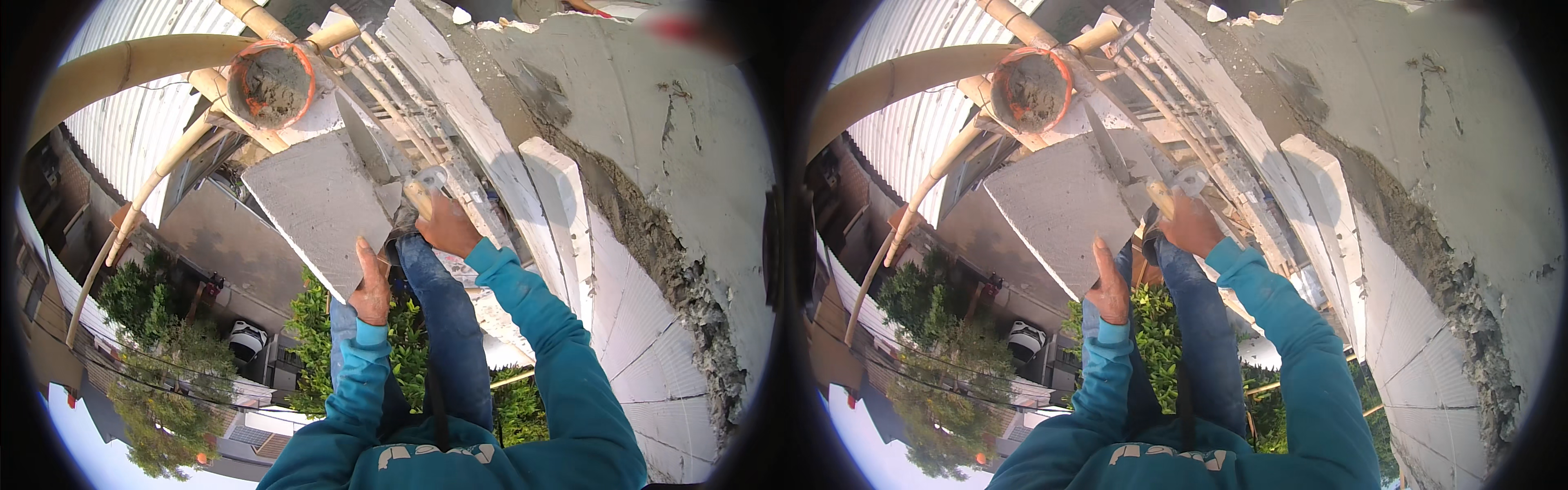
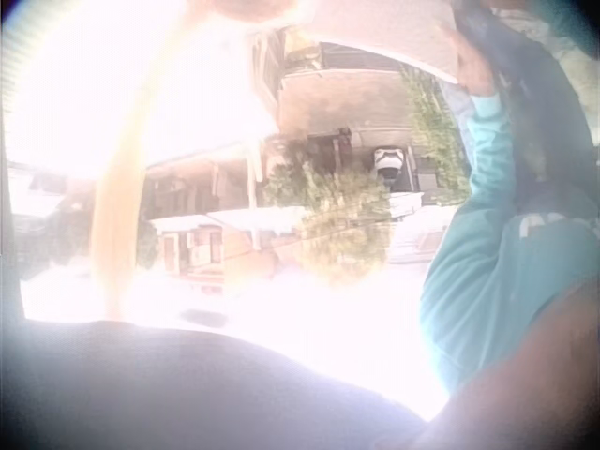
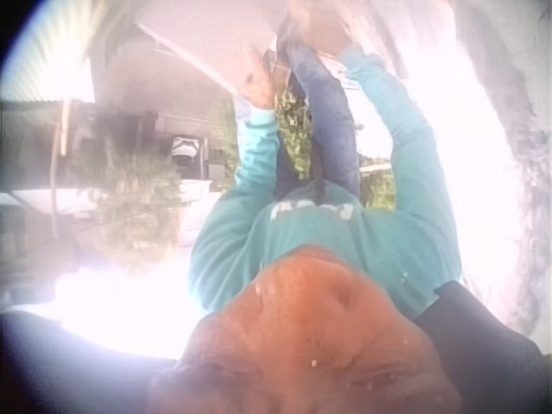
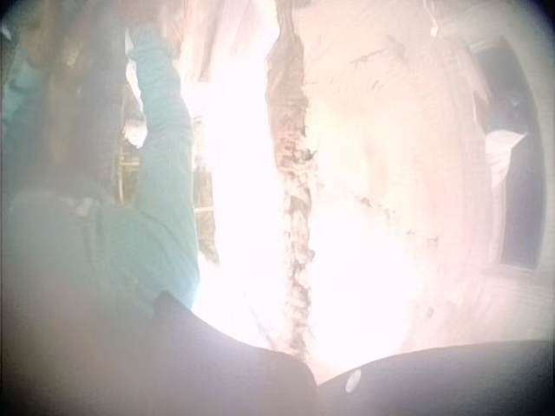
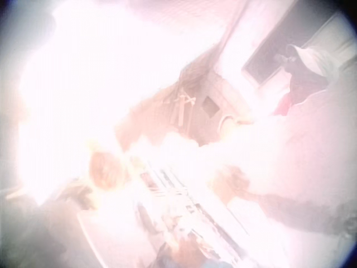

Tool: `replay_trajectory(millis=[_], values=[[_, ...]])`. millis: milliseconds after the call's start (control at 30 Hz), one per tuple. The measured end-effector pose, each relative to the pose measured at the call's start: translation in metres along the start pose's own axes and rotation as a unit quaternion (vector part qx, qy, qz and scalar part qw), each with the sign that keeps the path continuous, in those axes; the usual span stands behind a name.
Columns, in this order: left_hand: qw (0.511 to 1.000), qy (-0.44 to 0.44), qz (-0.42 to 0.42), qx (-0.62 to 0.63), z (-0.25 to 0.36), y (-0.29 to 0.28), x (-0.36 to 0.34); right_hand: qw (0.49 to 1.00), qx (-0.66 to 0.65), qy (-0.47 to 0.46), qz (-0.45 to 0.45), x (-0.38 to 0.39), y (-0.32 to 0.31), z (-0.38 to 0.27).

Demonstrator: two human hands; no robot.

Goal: The person lays white concrete blocks on a wall using a trowel to apply mortar. They pick up blocks, apply mortar to the edges, position them on the wall, and tap them into place. The person also scoops mortar from a bucket and spreads it between blocks.

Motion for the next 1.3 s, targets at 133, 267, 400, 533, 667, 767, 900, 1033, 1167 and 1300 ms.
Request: replay_trajectory(millis=[133, 267, 400, 533, 667, 767, 900, 1033, 1167, 1300], values=[[0.998, -0.005, 0.058, 0.019, 0.011, -0.006, 0.004, 0.982, -0.182, 0.057, 0.015, 0.002, -0.01, 0.008], [0.999, 0.037, 0.021, -0.011, 0.015, -0.001, 0.01, 0.923, -0.363, 0.036, 0.126, 0.006, -0.018, 0.012], [0.997, 0.059, 0.015, -0.048, 0.014, -0.003, 0.017, 0.997, -0.042, 0.044, -0.044, -0.005, 0.019, 0.011], [0.988, 0.06, -0.036, -0.138, 0.013, -0.003, 0.023, 0.993, -0.109, 0.019, 0.038, 0.0, 0.004, 0.019], [0.975, 0.099, -0.047, -0.192, 0.019, 0.0, 0.022, 0.936, -0.336, 0.029, 0.099, -0.001, 0.0, 0.023], [0.971, 0.081, -0.057, -0.217, 0.013, 0.001, 0.02, 0.997, -0.025, 0.054, -0.044, -0.014, 0.025, 0.013], [0.982, 0.086, -0.059, -0.16, 0.003, -0.003, 0.028, 0.992, -0.114, 0.012, 0.057, -0.015, 0.002, 0.004], [0.977, 0.059, -0.079, -0.189, -0.017, -0.007, 0.038, 0.934, -0.316, 0.041, 0.162, -0.01, -0.005, 0.022], [0.984, 0.064, -0.049, -0.162, -0.018, -0.002, 0.03, 0.991, -0.001, 0.091, -0.099, -0.023, 0.041, 0.023], [0.983, 0.025, -0.012, -0.181, -0.018, -0.003, 0.024, 0.994, -0.086, 0.073, 0.012, -0.02, -0.001, 0.015]])
Point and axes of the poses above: each hand's wrist, its own x-axis away from the middle knuckle, its own y-axis out of the palm, z = x × y, the point moved 8 cm from there along -x, towards the middle knuckle, and after that the axes turned 4 degrees about y, right-handed, at the moved point
